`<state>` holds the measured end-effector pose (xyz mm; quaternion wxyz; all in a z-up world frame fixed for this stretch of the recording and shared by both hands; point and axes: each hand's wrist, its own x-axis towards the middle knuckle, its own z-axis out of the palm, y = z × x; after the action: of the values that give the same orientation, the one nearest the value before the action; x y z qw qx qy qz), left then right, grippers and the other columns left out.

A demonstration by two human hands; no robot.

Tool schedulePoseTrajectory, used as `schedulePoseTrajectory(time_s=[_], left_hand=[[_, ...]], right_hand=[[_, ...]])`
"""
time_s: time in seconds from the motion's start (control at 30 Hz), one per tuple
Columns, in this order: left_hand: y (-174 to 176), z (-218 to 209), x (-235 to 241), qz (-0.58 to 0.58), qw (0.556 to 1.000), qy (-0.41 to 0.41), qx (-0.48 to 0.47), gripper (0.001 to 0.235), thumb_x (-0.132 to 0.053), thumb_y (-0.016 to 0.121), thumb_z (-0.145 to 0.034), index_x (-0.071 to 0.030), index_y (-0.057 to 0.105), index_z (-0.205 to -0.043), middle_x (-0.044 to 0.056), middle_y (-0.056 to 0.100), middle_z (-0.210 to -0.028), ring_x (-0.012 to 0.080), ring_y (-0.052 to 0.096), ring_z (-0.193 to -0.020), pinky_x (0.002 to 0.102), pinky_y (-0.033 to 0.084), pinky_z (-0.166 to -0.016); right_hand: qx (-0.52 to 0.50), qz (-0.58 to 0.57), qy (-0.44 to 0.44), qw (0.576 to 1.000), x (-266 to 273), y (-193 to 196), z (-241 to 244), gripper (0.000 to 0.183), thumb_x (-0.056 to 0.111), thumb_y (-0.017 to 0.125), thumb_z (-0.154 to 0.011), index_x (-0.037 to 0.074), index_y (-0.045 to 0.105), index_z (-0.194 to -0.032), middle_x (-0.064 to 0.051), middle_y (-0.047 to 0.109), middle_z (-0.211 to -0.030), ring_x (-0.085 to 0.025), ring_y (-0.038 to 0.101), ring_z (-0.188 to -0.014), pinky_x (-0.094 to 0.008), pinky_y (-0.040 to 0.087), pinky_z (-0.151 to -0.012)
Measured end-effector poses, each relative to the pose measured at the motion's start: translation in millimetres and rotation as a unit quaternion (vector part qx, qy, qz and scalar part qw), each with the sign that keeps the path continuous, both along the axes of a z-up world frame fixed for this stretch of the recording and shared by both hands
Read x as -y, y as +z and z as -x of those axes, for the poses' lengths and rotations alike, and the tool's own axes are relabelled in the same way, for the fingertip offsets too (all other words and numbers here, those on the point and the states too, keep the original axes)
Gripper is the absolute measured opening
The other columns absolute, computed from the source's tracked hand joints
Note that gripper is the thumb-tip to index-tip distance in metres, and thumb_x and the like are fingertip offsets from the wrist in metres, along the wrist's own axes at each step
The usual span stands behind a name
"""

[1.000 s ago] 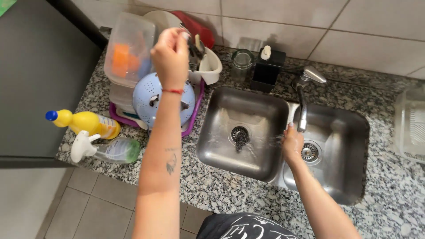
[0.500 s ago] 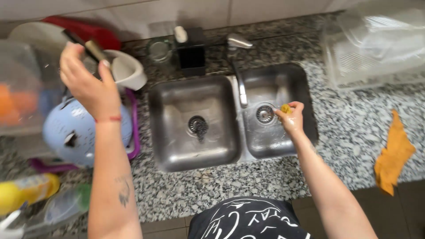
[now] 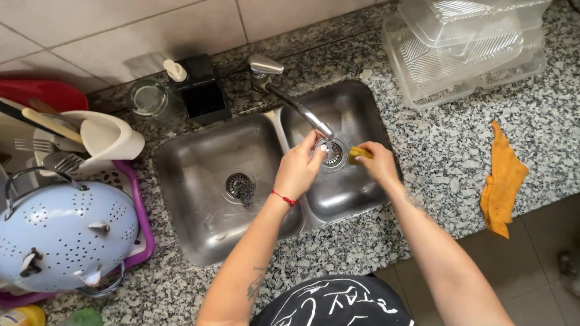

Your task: Cleaning the kitchen area by wiping down the stove, countertops, and sink using a cloth and sponge.

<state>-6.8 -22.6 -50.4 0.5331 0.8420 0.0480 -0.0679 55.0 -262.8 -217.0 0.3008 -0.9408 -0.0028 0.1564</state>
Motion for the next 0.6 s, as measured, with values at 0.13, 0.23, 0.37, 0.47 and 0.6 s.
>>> schedulePoseTrajectory(time_s=[0.13,0.23,0.37,0.47,0.6], left_hand=[[-29.0,2.0,-3.3,-0.003,1.000,-0.005,-0.021,0.035,-0.022,0.050,-0.091,-0.010,0.056,-0.123,0.016,0.064,-0.114,0.0344,0.061,-0.104,0.046,0.049,-0.089],[-43.9,20.8,-10.2,-0.005,0.995,0.001,-0.101,0.030,-0.025,0.054,-0.090,-0.016,0.061,-0.118,0.007,0.067,-0.108,0.0257,0.064,-0.099,0.038,0.051,-0.084],[-47.2,44.3,-26.0,0.017,0.978,0.039,-0.203,0.026,-0.025,0.054,-0.089,-0.018,0.065,-0.112,0.005,0.070,-0.103,0.0233,0.066,-0.098,0.036,0.052,-0.083],[-61.0,52.2,-37.0,0.037,0.967,0.074,-0.239,0.026,-0.022,0.055,-0.089,-0.016,0.066,-0.112,0.005,0.072,-0.102,0.0213,0.067,-0.096,0.034,0.052,-0.083],[-71.9,47.3,-33.0,0.051,0.963,0.093,-0.246,0.024,-0.020,0.055,-0.089,-0.016,0.065,-0.111,0.003,0.072,-0.101,0.0171,0.068,-0.092,0.032,0.053,-0.080]], right_hand=[[0.026,0.059,0.050,0.997,-31.1,-50.3,-17.5,0.031,0.007,0.057,-0.077,0.019,0.068,-0.103,-0.008,0.066,-0.097,-0.031,0.063,-0.096,-0.042,0.050,-0.086],[-0.065,0.138,0.032,0.988,-68.1,-39.5,-14.7,0.024,0.032,0.050,-0.082,0.022,0.070,-0.093,-0.008,0.068,-0.094,-0.031,0.066,-0.092,-0.043,0.052,-0.078],[-0.103,0.149,0.077,0.981,-88.1,-90.7,-21.3,0.034,0.021,0.054,-0.084,0.002,0.058,-0.111,-0.020,0.065,-0.096,-0.033,0.066,-0.089,-0.044,0.054,-0.075],[-0.122,0.157,0.074,0.977,-94.0,-107.2,-29.7,0.035,0.015,0.050,-0.085,-0.003,0.054,-0.114,-0.023,0.062,-0.096,-0.036,0.066,-0.085,-0.047,0.055,-0.071],[-0.141,0.130,0.121,0.974,-90.2,-79.3,-31.5,0.037,0.010,0.048,-0.086,-0.003,0.052,-0.121,-0.023,0.062,-0.099,-0.039,0.064,-0.091,-0.052,0.053,-0.074]])
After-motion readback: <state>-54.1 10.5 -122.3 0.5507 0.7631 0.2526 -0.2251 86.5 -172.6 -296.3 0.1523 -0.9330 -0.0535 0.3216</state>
